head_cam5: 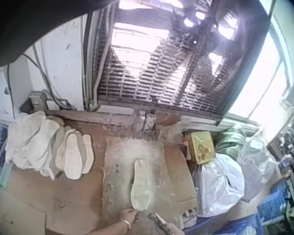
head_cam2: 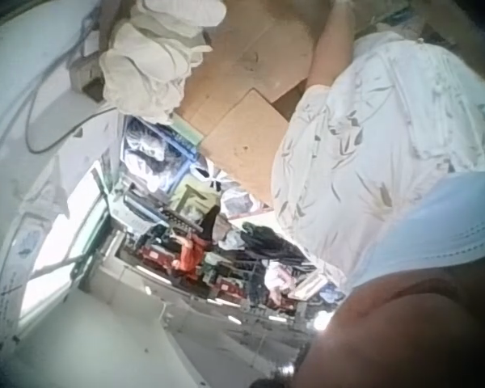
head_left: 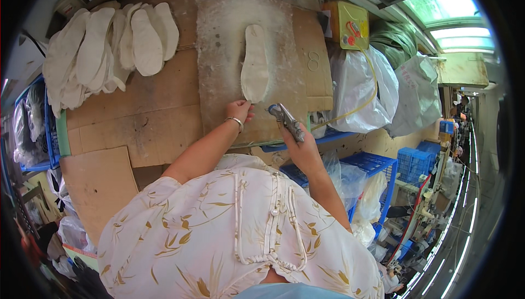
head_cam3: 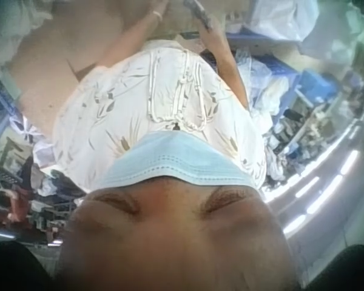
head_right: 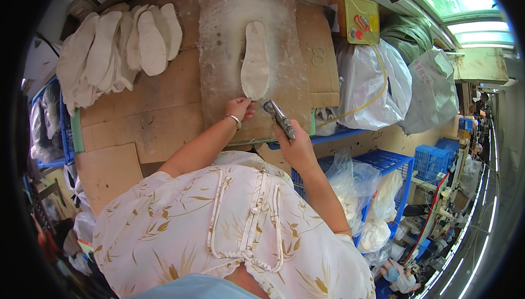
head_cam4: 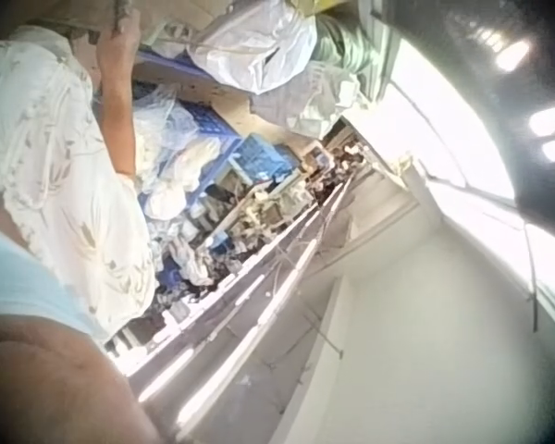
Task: Spraying adhesive or coating onto shoe insoles and organizing components in a manufacturing setting.
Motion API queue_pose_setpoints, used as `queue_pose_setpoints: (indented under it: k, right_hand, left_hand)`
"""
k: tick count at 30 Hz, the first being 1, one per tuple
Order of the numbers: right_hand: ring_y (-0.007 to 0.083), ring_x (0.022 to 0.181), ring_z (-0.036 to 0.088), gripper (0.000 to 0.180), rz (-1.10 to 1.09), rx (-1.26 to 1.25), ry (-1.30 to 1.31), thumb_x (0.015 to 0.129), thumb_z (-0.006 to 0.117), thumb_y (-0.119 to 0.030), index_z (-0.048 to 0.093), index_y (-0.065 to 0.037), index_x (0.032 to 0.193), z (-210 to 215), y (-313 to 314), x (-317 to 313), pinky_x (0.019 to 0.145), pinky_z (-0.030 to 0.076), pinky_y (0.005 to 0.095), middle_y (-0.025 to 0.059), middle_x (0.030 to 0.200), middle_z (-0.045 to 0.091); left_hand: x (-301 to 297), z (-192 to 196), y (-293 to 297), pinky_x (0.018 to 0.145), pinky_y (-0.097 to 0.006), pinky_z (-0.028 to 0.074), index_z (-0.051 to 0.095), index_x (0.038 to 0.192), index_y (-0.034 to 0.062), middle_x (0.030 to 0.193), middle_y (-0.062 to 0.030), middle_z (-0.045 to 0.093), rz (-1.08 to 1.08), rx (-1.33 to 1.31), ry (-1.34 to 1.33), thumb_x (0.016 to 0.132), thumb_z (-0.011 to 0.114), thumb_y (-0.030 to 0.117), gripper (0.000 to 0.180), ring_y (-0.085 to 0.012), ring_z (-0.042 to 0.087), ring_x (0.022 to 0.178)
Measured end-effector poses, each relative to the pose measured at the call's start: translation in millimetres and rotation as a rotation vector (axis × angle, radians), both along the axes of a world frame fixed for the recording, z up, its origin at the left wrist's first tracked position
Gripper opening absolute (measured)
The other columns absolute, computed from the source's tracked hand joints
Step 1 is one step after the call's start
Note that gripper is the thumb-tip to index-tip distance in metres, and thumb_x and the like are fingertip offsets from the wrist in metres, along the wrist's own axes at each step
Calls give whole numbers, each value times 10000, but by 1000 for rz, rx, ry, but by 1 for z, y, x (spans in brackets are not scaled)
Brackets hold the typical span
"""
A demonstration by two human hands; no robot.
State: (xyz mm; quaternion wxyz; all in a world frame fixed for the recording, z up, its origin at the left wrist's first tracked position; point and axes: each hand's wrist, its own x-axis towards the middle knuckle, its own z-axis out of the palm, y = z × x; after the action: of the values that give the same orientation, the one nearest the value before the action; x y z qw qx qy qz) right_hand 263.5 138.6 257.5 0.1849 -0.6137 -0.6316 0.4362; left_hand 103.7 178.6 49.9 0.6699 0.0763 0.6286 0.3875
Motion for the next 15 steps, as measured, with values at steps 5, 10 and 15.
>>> queue_pose_setpoints:
  k: [5, 10, 15]
  right_hand:
    - [267, 636, 503, 242, -3, -23, 4, 866, 584, -232, 538, -2, 925, -4, 3, -1, 626, 432, 330, 168, 721, 566]
    - [254, 627, 495, 243, -19, -16, 15, 865, 586, -232, 538, 0, 915, -8, 5, 1, 616, 426, 330, 162, 705, 557]
    - [245, 606, 463, 245, -5, 12, 62, 865, 587, -231, 533, 6, 894, -17, 9, 4, 596, 417, 334, 151, 682, 544]
  left_hand:
    - [-3, 1, -1, 454, -235, 487, 594, 1007, 29, 872, -61, 661, -11, -2, 11, 868, 571, 210, 229, -141, 623, 585]
    - [-1, 4, -1, 454, -233, 486, 593, 1015, 23, 876, -60, 661, -30, -2, 14, 867, 573, 218, 245, -139, 628, 594]
    - [-4, 6, -1, 454, -230, 484, 595, 1020, 22, 873, -61, 663, -28, -6, 20, 864, 579, 224, 255, -140, 630, 597]
